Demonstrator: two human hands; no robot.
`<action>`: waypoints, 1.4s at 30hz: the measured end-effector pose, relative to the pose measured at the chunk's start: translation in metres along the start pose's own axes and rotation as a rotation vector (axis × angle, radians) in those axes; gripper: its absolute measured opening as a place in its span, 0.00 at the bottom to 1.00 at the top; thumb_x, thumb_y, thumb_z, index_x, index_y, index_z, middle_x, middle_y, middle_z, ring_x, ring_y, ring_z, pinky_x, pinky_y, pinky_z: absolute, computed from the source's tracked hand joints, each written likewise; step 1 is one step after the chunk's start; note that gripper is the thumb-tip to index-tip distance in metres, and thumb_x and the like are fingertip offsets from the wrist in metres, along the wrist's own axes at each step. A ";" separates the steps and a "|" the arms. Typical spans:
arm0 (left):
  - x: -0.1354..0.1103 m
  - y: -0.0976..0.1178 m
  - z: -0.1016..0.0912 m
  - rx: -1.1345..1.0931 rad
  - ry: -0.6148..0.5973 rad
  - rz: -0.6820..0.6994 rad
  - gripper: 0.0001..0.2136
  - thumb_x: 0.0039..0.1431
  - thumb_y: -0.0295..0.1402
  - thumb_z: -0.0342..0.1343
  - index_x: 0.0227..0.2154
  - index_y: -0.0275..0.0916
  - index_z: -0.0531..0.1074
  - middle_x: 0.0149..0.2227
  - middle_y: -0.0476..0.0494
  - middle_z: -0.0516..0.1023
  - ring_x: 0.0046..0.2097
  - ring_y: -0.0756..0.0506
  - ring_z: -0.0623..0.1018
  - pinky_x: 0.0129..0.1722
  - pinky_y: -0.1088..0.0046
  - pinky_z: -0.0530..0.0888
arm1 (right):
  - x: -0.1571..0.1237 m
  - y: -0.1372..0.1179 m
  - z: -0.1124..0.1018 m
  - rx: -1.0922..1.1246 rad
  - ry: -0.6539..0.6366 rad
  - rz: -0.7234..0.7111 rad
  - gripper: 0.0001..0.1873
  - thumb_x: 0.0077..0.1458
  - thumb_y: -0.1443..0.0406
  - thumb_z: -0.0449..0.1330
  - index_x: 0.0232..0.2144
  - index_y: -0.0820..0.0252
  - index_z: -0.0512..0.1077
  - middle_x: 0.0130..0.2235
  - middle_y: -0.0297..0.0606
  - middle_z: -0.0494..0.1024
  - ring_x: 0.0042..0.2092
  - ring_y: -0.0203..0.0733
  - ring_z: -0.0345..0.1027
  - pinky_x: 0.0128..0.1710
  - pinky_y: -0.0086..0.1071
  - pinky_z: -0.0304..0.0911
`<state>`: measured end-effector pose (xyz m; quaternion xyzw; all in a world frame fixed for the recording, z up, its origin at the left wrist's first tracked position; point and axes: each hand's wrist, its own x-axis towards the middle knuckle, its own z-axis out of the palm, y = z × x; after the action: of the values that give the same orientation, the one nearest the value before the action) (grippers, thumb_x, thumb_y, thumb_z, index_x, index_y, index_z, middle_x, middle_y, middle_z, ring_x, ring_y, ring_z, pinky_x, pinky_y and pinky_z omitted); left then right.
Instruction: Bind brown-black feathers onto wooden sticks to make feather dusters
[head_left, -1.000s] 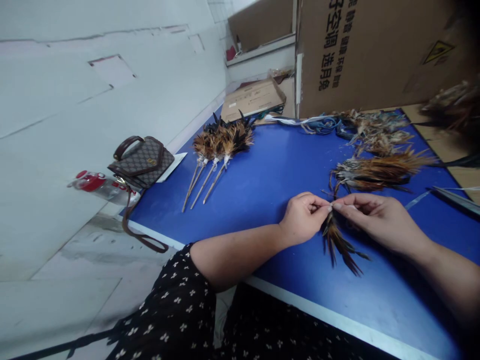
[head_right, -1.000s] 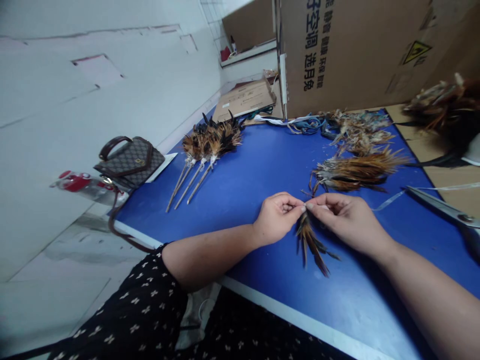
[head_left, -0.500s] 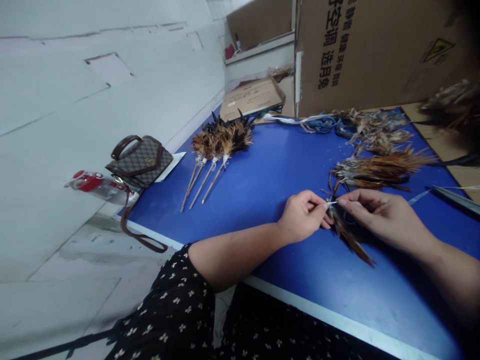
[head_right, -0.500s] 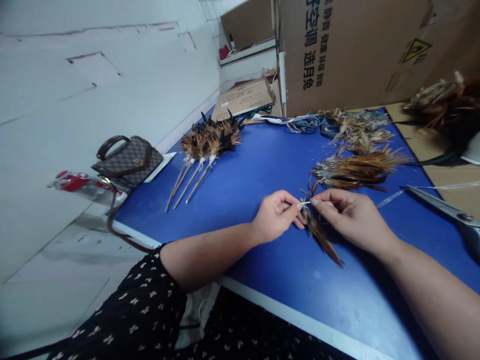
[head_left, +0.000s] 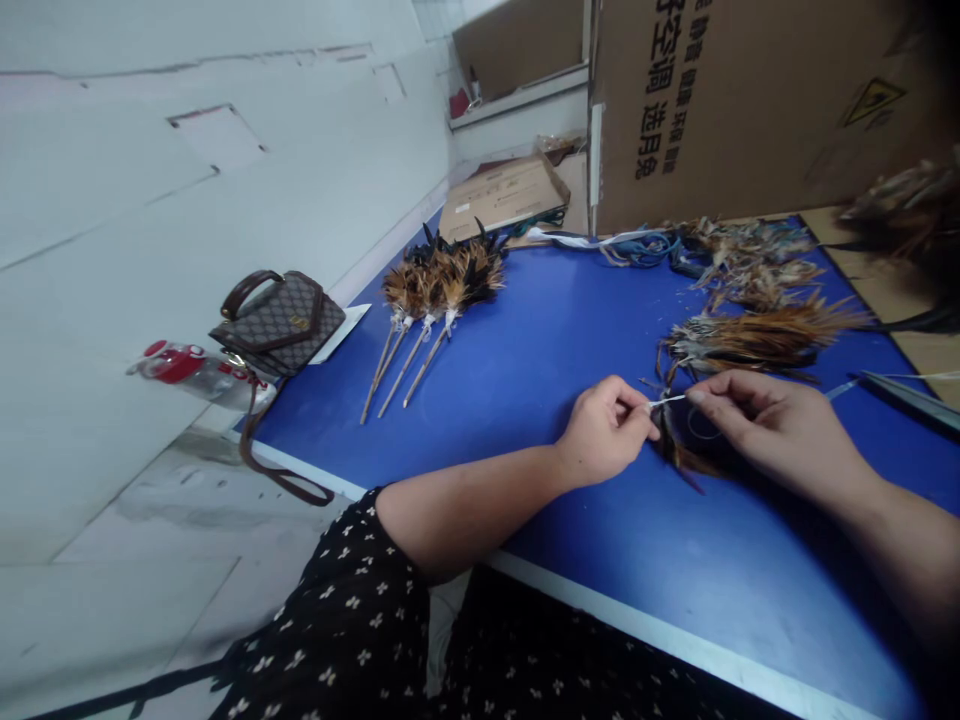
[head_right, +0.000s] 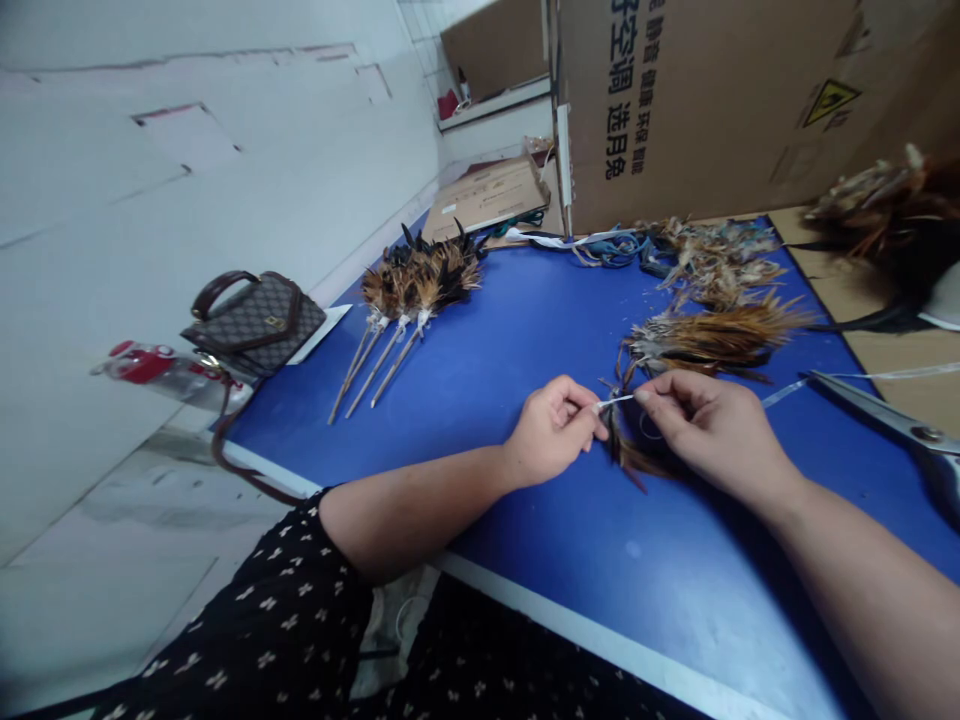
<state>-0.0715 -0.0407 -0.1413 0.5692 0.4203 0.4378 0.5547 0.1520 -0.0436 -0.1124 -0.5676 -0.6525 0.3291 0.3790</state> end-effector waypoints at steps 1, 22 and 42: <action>0.000 -0.001 0.000 0.040 0.025 0.035 0.06 0.66 0.28 0.63 0.38 0.38 0.70 0.29 0.49 0.81 0.26 0.53 0.76 0.28 0.78 0.72 | 0.000 -0.002 0.000 -0.026 0.023 -0.024 0.38 0.55 0.30 0.65 0.37 0.59 0.83 0.32 0.42 0.84 0.32 0.42 0.72 0.34 0.34 0.67; 0.004 0.003 -0.004 -0.064 0.085 0.084 0.07 0.62 0.27 0.63 0.42 0.38 0.73 0.32 0.50 0.76 0.32 0.53 0.74 0.35 0.76 0.72 | 0.002 0.007 -0.003 -0.211 0.074 -0.336 0.20 0.65 0.47 0.64 0.40 0.55 0.85 0.41 0.42 0.88 0.39 0.47 0.81 0.43 0.40 0.71; -0.006 0.019 -0.004 -0.077 -0.048 0.066 0.06 0.62 0.28 0.62 0.42 0.38 0.73 0.32 0.50 0.74 0.30 0.53 0.71 0.32 0.75 0.68 | -0.007 0.001 0.010 -0.116 -0.085 -0.196 0.30 0.68 0.43 0.63 0.59 0.56 0.81 0.36 0.39 0.86 0.31 0.41 0.73 0.31 0.34 0.68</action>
<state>-0.0775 -0.0456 -0.1229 0.5711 0.3708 0.4580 0.5714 0.1447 -0.0505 -0.1194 -0.5076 -0.7385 0.2758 0.3478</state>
